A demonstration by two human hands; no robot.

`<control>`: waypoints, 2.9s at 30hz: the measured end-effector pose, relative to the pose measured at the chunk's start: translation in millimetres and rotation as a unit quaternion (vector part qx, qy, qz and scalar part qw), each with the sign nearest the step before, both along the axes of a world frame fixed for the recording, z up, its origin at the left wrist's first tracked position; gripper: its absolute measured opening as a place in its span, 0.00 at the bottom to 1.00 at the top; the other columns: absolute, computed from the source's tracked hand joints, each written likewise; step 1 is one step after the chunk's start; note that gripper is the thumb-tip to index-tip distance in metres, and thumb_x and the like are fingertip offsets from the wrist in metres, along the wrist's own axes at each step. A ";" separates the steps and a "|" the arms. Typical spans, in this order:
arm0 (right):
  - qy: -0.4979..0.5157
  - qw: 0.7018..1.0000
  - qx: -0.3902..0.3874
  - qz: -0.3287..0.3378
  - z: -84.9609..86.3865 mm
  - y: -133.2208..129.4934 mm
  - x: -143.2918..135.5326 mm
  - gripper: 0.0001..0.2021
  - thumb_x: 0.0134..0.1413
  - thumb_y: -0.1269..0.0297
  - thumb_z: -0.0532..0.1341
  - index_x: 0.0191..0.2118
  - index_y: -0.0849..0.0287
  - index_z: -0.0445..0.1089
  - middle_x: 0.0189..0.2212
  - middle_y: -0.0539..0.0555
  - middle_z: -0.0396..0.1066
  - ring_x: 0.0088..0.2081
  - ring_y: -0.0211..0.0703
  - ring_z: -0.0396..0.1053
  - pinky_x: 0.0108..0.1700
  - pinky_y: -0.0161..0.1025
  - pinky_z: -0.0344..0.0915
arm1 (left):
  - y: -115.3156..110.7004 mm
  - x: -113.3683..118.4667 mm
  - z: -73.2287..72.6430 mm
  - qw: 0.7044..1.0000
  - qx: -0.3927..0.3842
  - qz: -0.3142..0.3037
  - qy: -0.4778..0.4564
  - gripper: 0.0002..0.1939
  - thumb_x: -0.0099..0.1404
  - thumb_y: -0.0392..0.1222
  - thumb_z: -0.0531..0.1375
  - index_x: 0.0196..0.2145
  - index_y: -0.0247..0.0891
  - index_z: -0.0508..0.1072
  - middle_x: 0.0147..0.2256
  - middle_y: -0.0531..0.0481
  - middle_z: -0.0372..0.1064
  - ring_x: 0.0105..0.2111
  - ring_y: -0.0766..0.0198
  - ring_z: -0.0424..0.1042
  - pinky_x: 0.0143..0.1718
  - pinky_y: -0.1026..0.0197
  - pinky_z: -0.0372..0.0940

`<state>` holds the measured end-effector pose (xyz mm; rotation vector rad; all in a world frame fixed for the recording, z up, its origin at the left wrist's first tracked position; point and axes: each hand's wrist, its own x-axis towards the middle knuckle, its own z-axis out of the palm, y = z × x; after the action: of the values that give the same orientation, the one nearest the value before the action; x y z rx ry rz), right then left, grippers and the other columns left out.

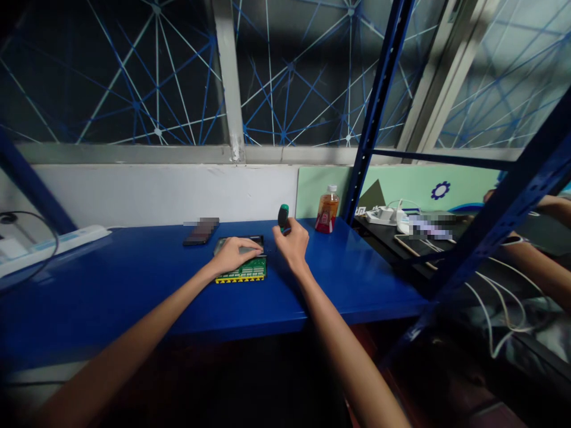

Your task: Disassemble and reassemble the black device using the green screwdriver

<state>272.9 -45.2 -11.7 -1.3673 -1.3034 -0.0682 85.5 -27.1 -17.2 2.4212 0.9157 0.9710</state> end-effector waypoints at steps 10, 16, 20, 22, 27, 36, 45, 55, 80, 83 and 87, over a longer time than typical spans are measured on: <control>0.001 0.999 0.007 0.044 -3.5 4.4 -2.0 0.07 0.44 0.61 0.58 0.25 0.58 0.66 0.19 0.48 0.65 0.22 0.39 0.61 0.29 0.35 0.56 | -1.5 0.9 1.2 1.000 0.004 -0.015 0.013 0.11 0.61 0.43 0.59 0.33 0.39 0.81 0.36 0.46 0.79 0.37 0.57 0.76 0.43 0.58 0.67; -0.005 0.999 -0.009 0.038 -3.5 3.8 -2.7 0.06 0.44 0.61 0.57 0.24 0.57 0.64 0.18 0.47 0.63 0.22 0.39 0.60 0.28 0.36 0.55 | -2.3 0.4 0.8 1.000 0.008 -0.017 0.015 0.11 0.61 0.42 0.58 0.32 0.40 0.81 0.35 0.47 0.79 0.37 0.57 0.76 0.42 0.58 0.67; 0.019 0.999 -0.008 0.033 -2.7 3.9 1.1 0.07 0.46 0.60 0.57 0.24 0.57 0.64 0.19 0.48 0.65 0.22 0.40 0.62 0.27 0.36 0.58 | -1.8 0.5 -0.1 1.000 0.007 -0.024 0.014 0.11 0.61 0.42 0.57 0.33 0.41 0.81 0.35 0.47 0.79 0.36 0.58 0.76 0.41 0.58 0.67; 0.038 0.999 -0.008 0.037 -2.4 4.0 2.5 0.08 0.46 0.59 0.57 0.24 0.57 0.64 0.19 0.48 0.66 0.21 0.40 0.63 0.27 0.36 0.60 | -2.1 0.8 0.6 1.000 0.006 -0.026 0.015 0.11 0.62 0.42 0.57 0.33 0.41 0.81 0.35 0.47 0.79 0.36 0.58 0.76 0.41 0.58 0.67; 0.126 0.988 -0.008 0.091 -0.9 4.1 2.5 0.07 0.45 0.61 0.58 0.25 0.58 0.66 0.18 0.49 0.68 0.20 0.41 0.67 0.27 0.36 0.64 | -4.1 2.5 3.4 1.000 0.006 -0.017 0.019 0.11 0.61 0.45 0.59 0.33 0.41 0.81 0.36 0.46 0.79 0.37 0.57 0.76 0.42 0.57 0.67; 0.304 0.928 -0.019 0.215 5.7 5.9 1.0 0.05 0.41 0.64 0.60 0.24 0.60 0.67 0.16 0.47 0.67 0.18 0.40 0.67 0.23 0.38 0.69 | -1.7 4.7 -4.0 0.999 0.038 -0.017 0.027 0.08 0.58 0.46 0.64 0.32 0.41 0.81 0.34 0.49 0.78 0.36 0.58 0.75 0.42 0.59 0.65; 0.340 0.906 -0.009 0.250 11.1 1.8 -1.6 0.04 0.40 0.66 0.60 0.22 0.60 0.65 0.17 0.48 0.66 0.18 0.37 0.65 0.21 0.36 0.69 | 0.0 5.9 -6.2 0.998 0.047 0.031 0.025 0.10 0.56 0.48 0.66 0.34 0.42 0.80 0.35 0.49 0.78 0.38 0.55 0.75 0.43 0.55 0.65; 0.332 0.906 -0.009 0.263 10.3 1.4 -4.7 0.05 0.41 0.65 0.60 0.22 0.59 0.64 0.17 0.48 0.67 0.18 0.37 0.66 0.22 0.36 0.70 | -2.7 10.1 -7.0 0.997 0.060 0.038 -0.005 0.06 0.58 0.43 0.64 0.29 0.40 0.80 0.32 0.49 0.78 0.34 0.59 0.75 0.39 0.58 0.66; 0.203 0.958 0.051 0.196 10.0 -6.7 -14.0 0.05 0.46 0.64 0.58 0.29 0.59 0.67 0.18 0.47 0.68 0.22 0.40 0.69 0.32 0.38 0.68 | -3.9 9.3 -4.9 0.996 0.052 0.067 -0.026 0.07 0.59 0.42 0.63 0.28 0.40 0.81 0.31 0.49 0.78 0.32 0.59 0.76 0.37 0.60 0.66; 0.195 0.958 0.056 0.201 8.7 -6.4 -15.6 0.04 0.46 0.64 0.58 0.29 0.59 0.67 0.19 0.47 0.69 0.23 0.40 0.70 0.32 0.38 0.68 | -2.4 8.4 -5.4 0.996 0.049 0.072 -0.026 0.06 0.59 0.41 0.63 0.28 0.39 0.80 0.31 0.49 0.78 0.33 0.59 0.76 0.37 0.60 0.66; 0.210 0.953 0.064 0.209 6.5 -3.2 -15.0 0.04 0.46 0.66 0.58 0.29 0.59 0.68 0.18 0.47 0.68 0.21 0.39 0.69 0.30 0.38 0.67 | -2.8 8.3 -5.0 0.995 0.053 0.074 -0.030 0.05 0.59 0.40 0.64 0.28 0.39 0.80 0.31 0.49 0.78 0.33 0.59 0.76 0.37 0.59 0.66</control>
<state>257.8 -48.4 -5.2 -0.9084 -1.1720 0.4031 93.8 -29.9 -22.2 2.4241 1.0587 1.1651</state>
